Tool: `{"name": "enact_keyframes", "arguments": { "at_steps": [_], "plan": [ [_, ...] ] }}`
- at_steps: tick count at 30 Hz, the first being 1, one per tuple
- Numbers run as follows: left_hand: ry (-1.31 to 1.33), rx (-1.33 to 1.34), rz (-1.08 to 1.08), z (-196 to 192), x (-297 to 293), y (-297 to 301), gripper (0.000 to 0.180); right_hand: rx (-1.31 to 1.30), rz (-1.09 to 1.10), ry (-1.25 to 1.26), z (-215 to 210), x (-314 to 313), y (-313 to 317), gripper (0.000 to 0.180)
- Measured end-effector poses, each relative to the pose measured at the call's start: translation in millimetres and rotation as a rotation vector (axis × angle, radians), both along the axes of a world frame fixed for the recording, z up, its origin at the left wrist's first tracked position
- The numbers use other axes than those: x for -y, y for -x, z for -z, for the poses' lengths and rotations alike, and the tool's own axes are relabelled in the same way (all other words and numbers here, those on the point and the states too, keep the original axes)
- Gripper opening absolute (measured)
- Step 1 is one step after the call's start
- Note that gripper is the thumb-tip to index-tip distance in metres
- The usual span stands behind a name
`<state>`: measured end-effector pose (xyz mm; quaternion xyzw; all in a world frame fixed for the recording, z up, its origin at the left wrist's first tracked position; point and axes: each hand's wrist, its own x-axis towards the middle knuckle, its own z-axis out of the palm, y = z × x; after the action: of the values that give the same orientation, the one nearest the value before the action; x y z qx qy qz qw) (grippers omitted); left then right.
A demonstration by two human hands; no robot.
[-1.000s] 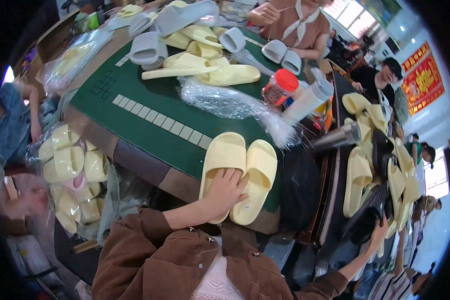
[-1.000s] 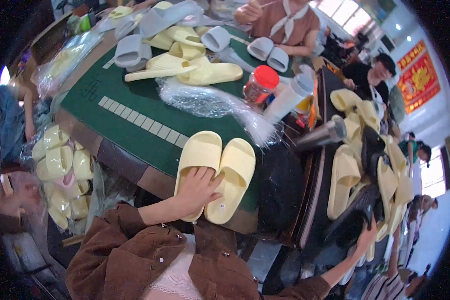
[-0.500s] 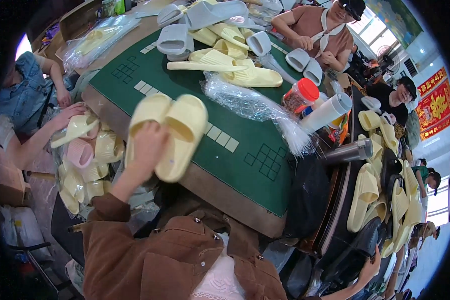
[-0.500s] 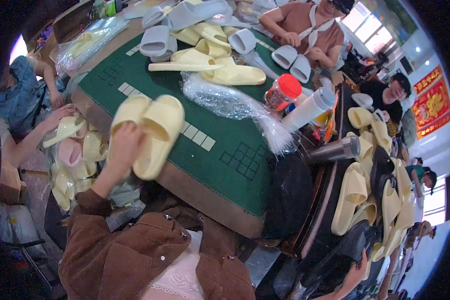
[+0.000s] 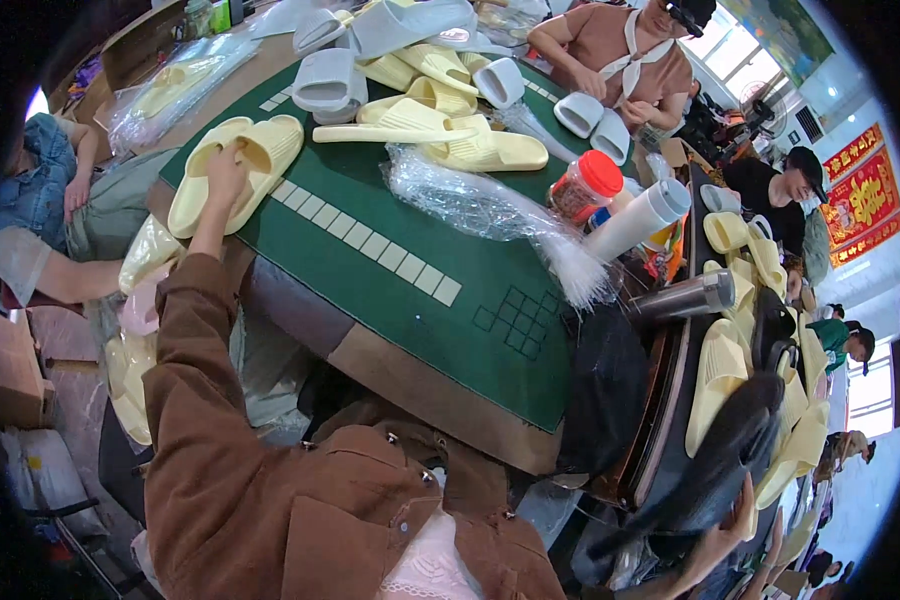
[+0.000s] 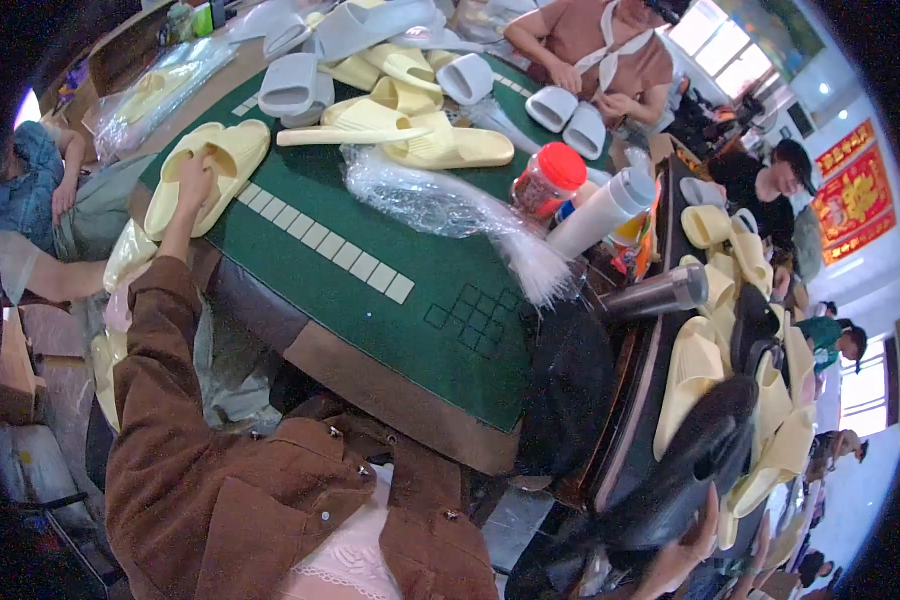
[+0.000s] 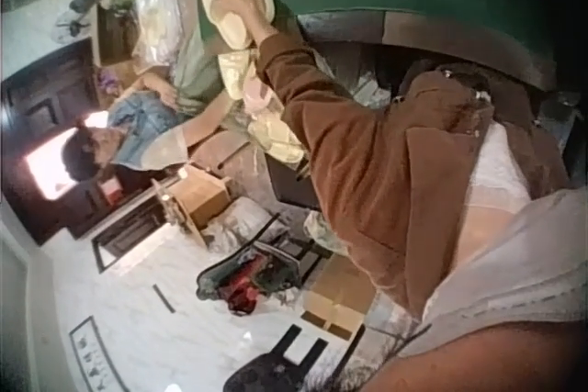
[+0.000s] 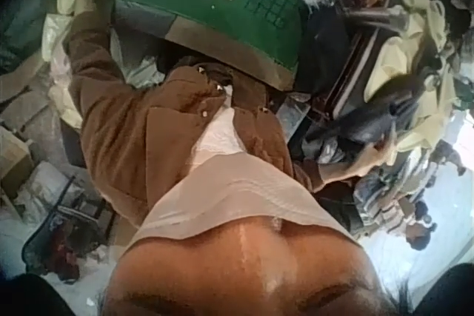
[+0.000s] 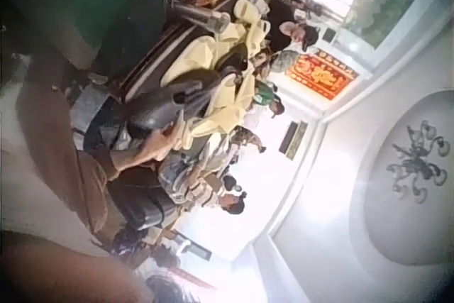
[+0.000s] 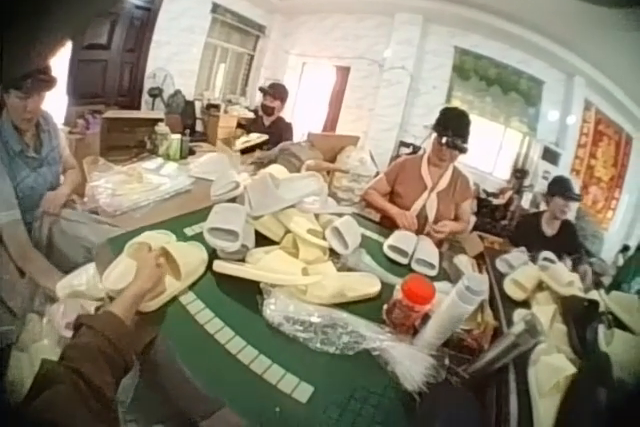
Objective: Inspecting and trimming loose threads or imperfections from manufactured sandals at a workbench.
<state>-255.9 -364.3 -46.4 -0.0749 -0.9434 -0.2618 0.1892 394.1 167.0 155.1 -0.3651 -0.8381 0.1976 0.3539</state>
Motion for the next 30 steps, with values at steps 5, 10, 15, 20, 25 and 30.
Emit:
{"name": "enact_keyframes", "arguments": {
  "at_steps": [5, 10, 15, 20, 25, 30],
  "plan": [
    [0.120, -0.113, -0.238, -29.1, -85.7, -100.4, 0.048, 0.000, -0.201, 0.244, 5.3, 54.1, 103.6, 0.060],
    [-0.118, -0.177, 0.319, -31.4, -127.2, -195.1, 0.039, 0.192, -0.602, 0.055, 39.5, 79.8, 190.3, 0.059],
    [-0.345, 0.081, 0.622, -48.2, -195.1, -264.7, 0.038, 0.442, -0.537, -0.015, 103.8, 106.5, 235.2, 0.062],
    [-0.332, 0.176, 0.851, -57.4, -228.8, -307.9, 0.062, 0.454, -0.661, 0.093, 110.1, 111.7, 230.6, 0.075],
    [-0.134, 0.091, 0.838, -39.7, -249.5, -312.6, 0.066, 0.382, -0.713, 0.113, 117.4, 110.2, 226.0, 0.074],
    [-0.234, 0.085, 0.750, -41.9, -249.8, -285.5, 0.065, 0.497, -0.683, 0.081, 127.6, 113.1, 212.0, 0.064]
  ]
}}
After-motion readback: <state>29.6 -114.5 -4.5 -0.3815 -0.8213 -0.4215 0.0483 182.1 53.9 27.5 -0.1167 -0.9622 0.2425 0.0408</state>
